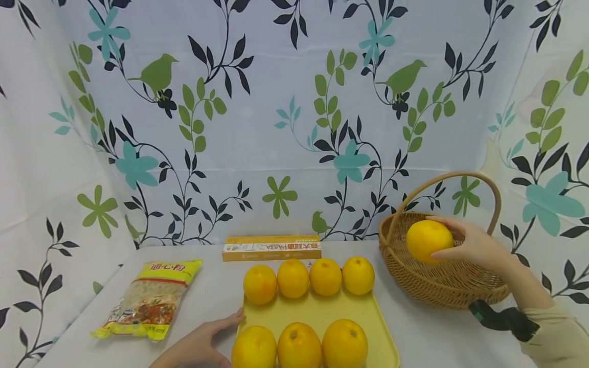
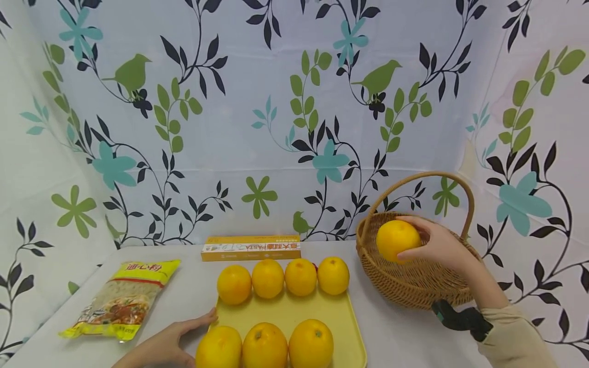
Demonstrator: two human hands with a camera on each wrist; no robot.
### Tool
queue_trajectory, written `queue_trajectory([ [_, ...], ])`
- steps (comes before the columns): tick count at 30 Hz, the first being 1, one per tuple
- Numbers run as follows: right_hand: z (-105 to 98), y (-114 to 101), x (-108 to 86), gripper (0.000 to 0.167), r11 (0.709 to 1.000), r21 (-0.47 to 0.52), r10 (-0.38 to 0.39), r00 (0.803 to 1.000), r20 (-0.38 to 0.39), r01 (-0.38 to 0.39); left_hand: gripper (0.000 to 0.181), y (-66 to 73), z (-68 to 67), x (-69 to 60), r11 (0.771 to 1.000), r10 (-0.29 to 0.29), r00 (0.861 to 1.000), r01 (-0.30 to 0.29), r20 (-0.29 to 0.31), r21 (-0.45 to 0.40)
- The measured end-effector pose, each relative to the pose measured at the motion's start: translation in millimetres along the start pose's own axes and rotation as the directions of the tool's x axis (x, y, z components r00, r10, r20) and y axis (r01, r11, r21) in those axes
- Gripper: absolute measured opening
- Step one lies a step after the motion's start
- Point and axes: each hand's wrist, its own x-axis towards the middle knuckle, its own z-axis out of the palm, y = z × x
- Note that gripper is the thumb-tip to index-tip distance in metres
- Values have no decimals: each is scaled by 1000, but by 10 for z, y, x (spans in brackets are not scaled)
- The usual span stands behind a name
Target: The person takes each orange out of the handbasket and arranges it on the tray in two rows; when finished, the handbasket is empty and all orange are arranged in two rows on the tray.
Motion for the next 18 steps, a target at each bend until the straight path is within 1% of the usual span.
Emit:
queue_trajectory([
  [2,71,-42,-110,71,998,22,-54,999,6,54,85,-7,14,12,1000,-1,1000,1,-1,1],
  [5,242,-87,-258,69,986,98,-136,990,30,132,87,-8,11,6,1000,-8,1000,8,-10,5],
  [7,381,-89,-347,68,969,165,-197,978,65,185,87,-8,12,0,1000,-25,1000,25,-11,-8],
  [10,606,-38,-451,66,939,264,-262,957,123,222,89,-6,26,-4,998,-58,998,57,-17,-27],
  [11,681,-13,-477,65,930,298,-266,952,149,213,89,-5,33,-4,997,-70,997,69,-17,-40],
  [13,824,37,-515,63,921,348,-257,945,202,176,89,-8,44,-4,996,-75,997,74,-18,-47],
  [15,944,83,-538,61,919,378,-221,940,261,111,88,-8,48,-4,997,-63,998,62,-18,-43],
  [17,1040,120,-540,59,913,406,-177,931,319,34,87,-5,42,-3,998,-53,998,52,-18,-38],
  [18,1081,135,-538,59,911,412,-162,926,341,8,87,-3,37,-2,999,-46,999,45,-19,-27],
])
